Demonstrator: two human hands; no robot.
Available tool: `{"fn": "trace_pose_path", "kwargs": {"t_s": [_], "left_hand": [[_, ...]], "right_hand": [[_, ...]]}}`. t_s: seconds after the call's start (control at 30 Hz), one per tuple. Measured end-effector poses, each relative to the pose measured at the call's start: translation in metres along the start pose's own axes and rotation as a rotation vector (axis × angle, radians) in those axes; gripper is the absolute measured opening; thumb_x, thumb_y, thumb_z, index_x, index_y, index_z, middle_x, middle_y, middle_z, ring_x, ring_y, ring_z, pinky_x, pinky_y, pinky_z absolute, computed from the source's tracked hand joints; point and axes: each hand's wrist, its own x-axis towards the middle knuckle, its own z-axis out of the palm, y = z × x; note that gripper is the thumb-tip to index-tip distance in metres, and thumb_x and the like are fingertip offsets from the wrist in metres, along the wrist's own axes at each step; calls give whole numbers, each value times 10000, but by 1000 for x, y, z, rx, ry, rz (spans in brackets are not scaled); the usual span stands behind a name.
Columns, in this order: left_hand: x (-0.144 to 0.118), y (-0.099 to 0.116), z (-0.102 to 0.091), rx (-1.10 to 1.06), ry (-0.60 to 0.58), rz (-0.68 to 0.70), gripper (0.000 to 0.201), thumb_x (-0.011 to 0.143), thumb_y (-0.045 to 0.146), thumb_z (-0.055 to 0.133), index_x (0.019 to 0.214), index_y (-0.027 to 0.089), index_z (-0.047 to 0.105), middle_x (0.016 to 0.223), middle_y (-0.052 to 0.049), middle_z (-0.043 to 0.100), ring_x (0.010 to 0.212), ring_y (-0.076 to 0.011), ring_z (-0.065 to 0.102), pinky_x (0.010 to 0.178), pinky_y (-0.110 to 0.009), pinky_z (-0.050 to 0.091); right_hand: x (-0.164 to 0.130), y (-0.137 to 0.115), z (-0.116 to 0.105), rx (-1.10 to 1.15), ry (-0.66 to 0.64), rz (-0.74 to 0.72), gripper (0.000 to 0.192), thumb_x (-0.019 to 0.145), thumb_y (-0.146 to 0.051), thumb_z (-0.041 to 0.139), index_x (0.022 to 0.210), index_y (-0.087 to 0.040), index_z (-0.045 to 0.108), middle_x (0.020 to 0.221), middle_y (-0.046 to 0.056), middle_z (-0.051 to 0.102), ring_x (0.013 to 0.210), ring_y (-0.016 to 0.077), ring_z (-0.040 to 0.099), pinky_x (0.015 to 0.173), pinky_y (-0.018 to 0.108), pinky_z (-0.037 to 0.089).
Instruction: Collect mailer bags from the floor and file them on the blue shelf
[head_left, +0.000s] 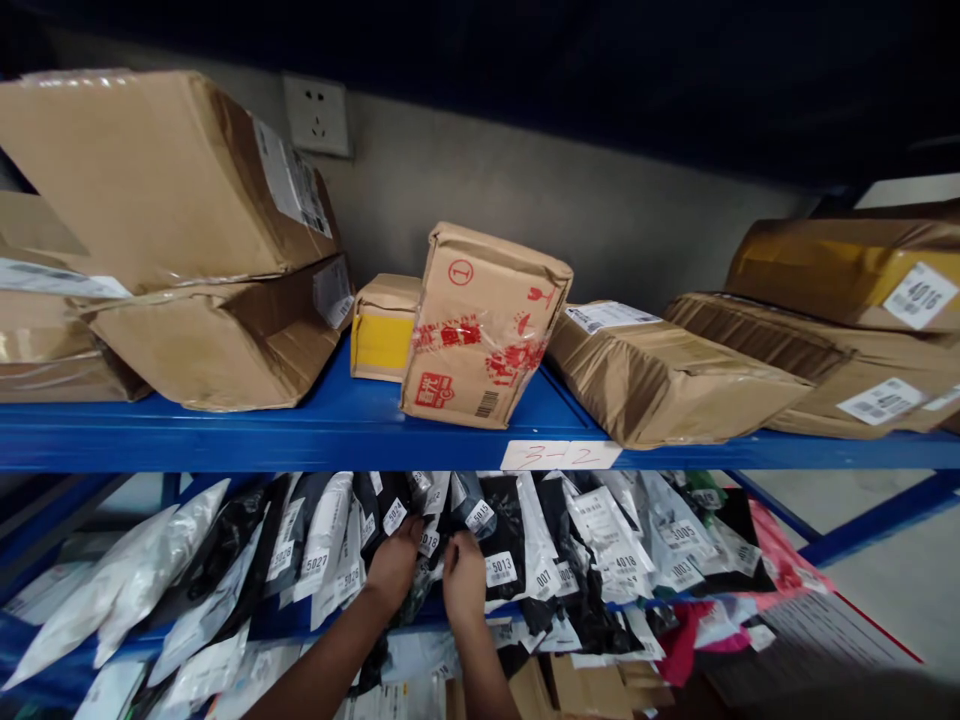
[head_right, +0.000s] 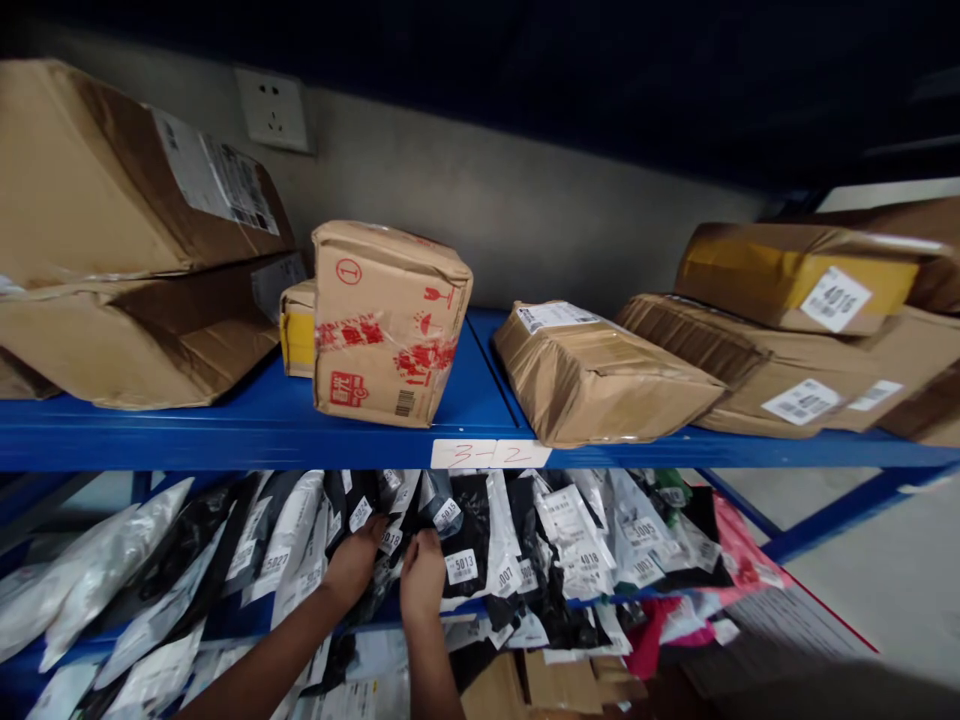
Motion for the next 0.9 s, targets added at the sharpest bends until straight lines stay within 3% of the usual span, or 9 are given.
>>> {"fn": "trace_pose_path", "kwargs": {"t_s": [0.2,0.3,0.4,0.5,0.67,0.8,0.9], "left_hand": [[3,23,6,-44,49,-59,644,782,-90,236,1388,72,384,1497,-150,348,1297,-240,445,1039,-340,426],[9,29,2,-129,60,-71,594,802,-48,275,1355,87,442,1464,-126,413,1283,-226,461,1037,-302,416],[10,29,-2,-180,91,-88,462,869,139,383,1321,105,474,1377,-134,512,1229,-215,514,1017,-283,421],[9,29,2,-194,101,-102,535,843,323,504,1314,72,471,1382,-162,498,1279,-268,451,1071,-343,368],[13,22,12,-215,33,-73,540,795,41,446,1328,122,480,1458,-87,433,1290,-205,448,1081,-287,349],[17,11,8,-259,25,-6,470,851,105,422,1313,130,502,1435,-88,463,1291,-189,452,1081,-275,357],[19,8,3,-276,40,14,408,895,201,417,1277,123,538,1375,-109,529,1269,-195,478,1079,-282,361]], "right_hand": [[46,18,-11,-8,97,37,287,902,-211,335,681,-209,519,694,60,572,656,196,546,651,308,428],[55,30,-14,-45,91,39,251,855,-221,427,644,-200,561,772,101,605,746,237,549,726,362,437],[58,45,-15,-42,71,47,207,802,-232,510,619,-193,600,948,152,620,943,285,556,829,403,444],[61,57,-11,-12,0,37,215,771,-206,525,559,-205,564,814,111,639,846,240,597,775,346,472],[63,67,-5,7,-62,19,252,805,-220,456,565,-205,530,633,41,608,626,176,576,628,278,454],[60,65,-7,3,-53,19,279,837,-243,432,583,-197,536,656,55,609,648,181,577,655,287,460],[55,60,-9,-20,-29,24,251,845,-260,455,667,-180,612,781,103,637,797,232,588,767,344,463]]}}
